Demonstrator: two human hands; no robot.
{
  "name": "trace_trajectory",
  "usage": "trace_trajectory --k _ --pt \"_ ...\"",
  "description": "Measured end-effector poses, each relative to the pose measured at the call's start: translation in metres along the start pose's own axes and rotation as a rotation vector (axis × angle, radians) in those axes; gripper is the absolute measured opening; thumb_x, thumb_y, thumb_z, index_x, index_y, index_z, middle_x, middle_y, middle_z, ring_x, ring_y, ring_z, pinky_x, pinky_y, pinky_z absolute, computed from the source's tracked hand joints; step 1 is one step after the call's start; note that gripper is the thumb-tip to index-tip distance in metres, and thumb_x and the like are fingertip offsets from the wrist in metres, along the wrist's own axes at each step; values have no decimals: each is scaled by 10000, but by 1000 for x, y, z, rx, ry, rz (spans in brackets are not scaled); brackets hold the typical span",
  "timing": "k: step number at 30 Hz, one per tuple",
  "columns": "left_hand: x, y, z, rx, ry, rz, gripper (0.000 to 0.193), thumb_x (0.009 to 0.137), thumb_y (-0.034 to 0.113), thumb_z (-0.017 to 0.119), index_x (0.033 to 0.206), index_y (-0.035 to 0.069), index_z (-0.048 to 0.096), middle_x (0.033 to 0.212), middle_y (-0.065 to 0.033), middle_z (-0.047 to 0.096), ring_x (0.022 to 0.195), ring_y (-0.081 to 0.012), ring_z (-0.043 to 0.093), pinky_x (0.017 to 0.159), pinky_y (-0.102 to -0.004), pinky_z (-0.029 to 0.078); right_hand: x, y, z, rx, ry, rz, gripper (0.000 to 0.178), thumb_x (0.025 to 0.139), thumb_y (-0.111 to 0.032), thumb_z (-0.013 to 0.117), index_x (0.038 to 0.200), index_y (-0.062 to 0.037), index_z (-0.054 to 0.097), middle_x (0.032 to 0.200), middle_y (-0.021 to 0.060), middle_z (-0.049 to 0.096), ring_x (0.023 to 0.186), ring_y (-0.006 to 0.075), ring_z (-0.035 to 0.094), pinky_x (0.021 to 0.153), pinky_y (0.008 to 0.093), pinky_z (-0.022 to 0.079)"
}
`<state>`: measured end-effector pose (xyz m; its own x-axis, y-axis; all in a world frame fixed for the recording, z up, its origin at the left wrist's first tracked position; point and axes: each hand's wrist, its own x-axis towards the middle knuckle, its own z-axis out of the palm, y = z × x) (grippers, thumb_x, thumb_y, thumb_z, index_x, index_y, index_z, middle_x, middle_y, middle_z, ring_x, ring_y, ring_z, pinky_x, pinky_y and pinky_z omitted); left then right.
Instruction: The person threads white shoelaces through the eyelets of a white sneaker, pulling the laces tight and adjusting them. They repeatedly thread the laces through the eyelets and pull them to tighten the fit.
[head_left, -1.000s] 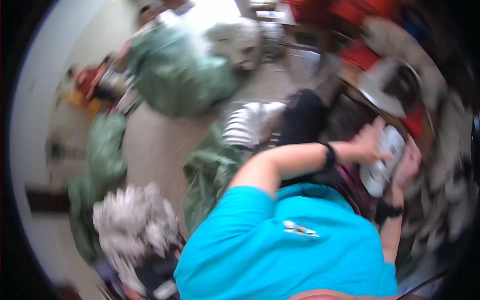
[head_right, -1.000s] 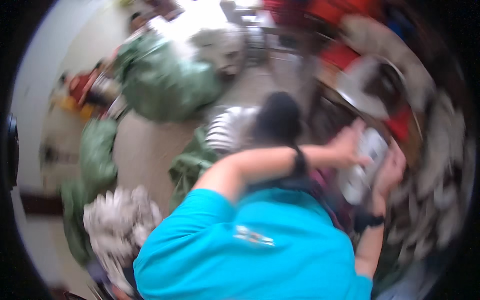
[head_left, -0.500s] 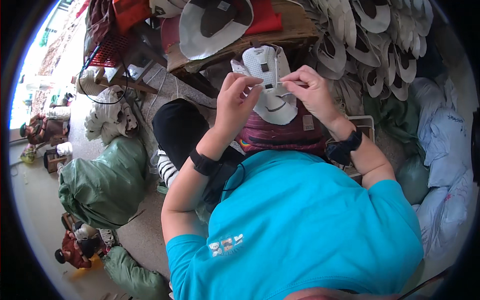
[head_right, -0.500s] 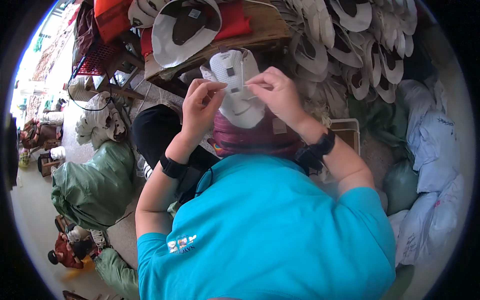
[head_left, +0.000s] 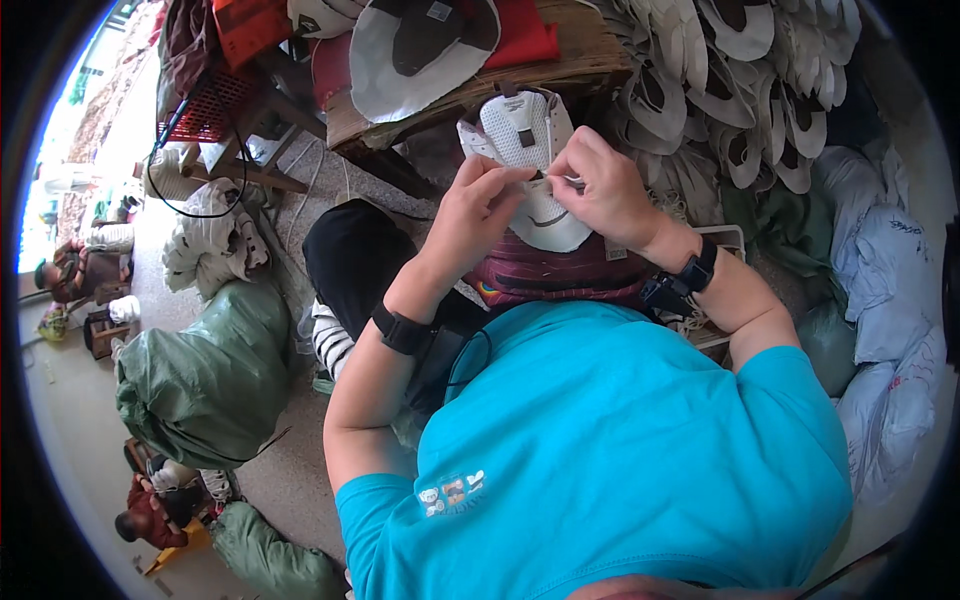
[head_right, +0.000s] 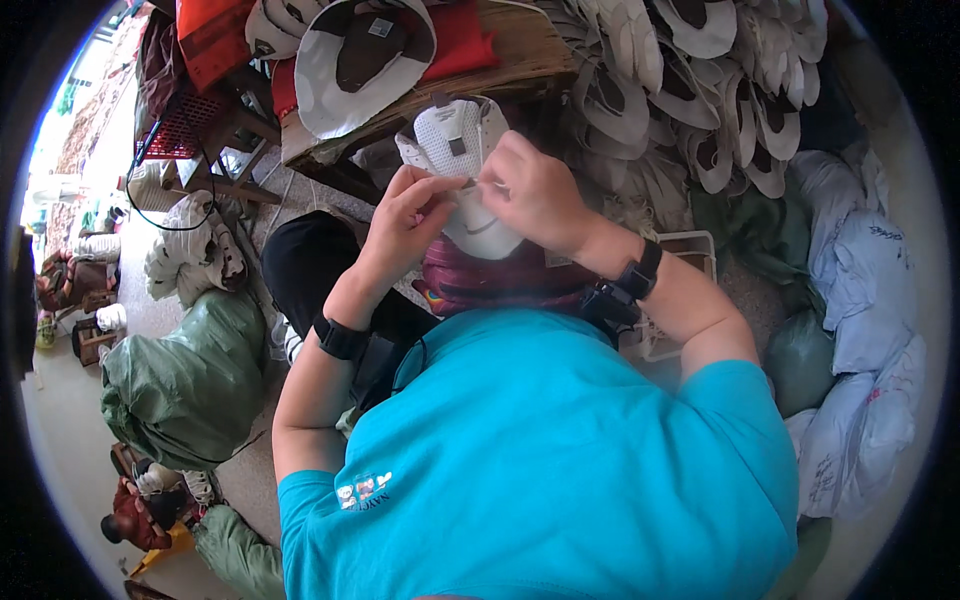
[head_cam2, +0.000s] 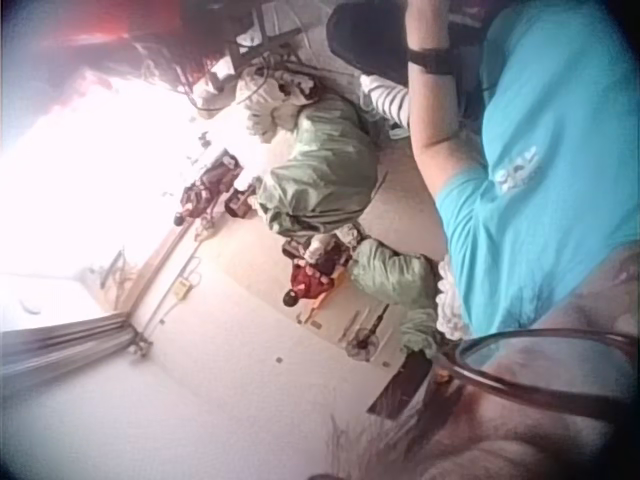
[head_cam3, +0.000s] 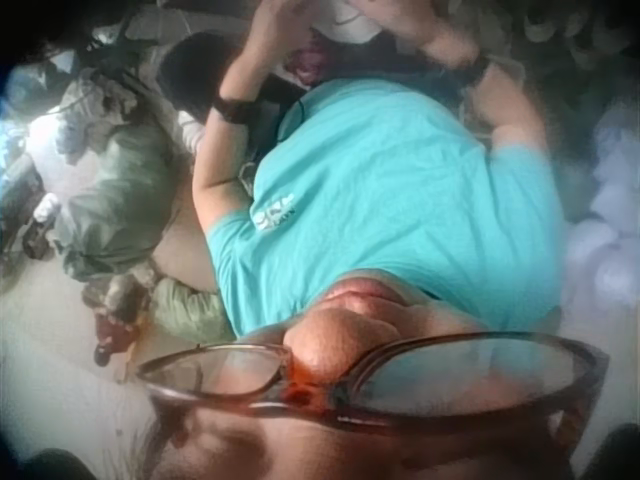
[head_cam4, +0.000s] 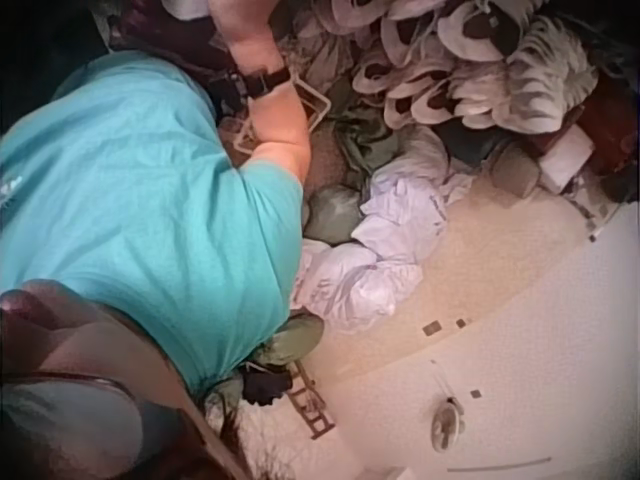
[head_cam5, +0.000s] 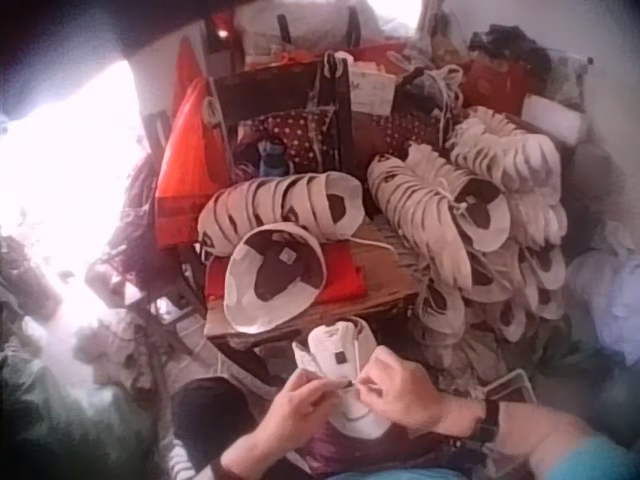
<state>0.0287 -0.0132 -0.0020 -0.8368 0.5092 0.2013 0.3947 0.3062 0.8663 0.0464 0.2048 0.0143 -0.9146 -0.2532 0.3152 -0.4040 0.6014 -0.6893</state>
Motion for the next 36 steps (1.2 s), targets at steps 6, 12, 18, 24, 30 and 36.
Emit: trace_trajectory --k 6,12,18,24,30,36 --pt "0 -8 2 -59 13 1 317 843 -1 672 1144 98 683 964 -53 497 824 -159 555 730 -272 486 6 19 6 378 -112 149 80 850 -24 691 897 -20 627 881 16 547 750 80 573 652 238 487" --pt "3 1 6 -11 42 -79 266 825 38 702 1082 64 638 946 -82 514 808 -199 575 715 -310 499 5 19 7 387 -78 216 90 857 -49 701 892 -15 624 847 1 543 735 51 535 644 217 463" --pt "4 1 5 0 62 -90 254 825 52 709 1064 48 624 955 -101 527 810 -220 585 715 -329 505 7 16 9 279 -70 154 107 851 -78 706 882 -8 630 817 13 568 739 64 540 643 235 457" --pt "5 2 3 0 82 -80 208 821 45 706 1022 44 649 940 -98 545 789 -214 577 705 -318 493 14 9 8 262 -102 189 117 852 -106 692 889 -10 637 838 70 591 756 154 564 676 298 471" --pt "9 1 5 102 154 -5 130 811 75 712 925 49 658 900 -136 566 816 -303 599 718 -378 504 18 5 2 123 -168 32 141 842 -139 683 924 -33 641 886 139 620 801 304 627 688 377 496" --pt "6 3 10 421 116 42 133 890 145 592 964 40 560 956 -160 530 798 -349 624 691 -422 532 19 -8 -3 101 -181 115 190 812 -127 711 937 -34 601 875 145 625 797 300 638 707 379 507"
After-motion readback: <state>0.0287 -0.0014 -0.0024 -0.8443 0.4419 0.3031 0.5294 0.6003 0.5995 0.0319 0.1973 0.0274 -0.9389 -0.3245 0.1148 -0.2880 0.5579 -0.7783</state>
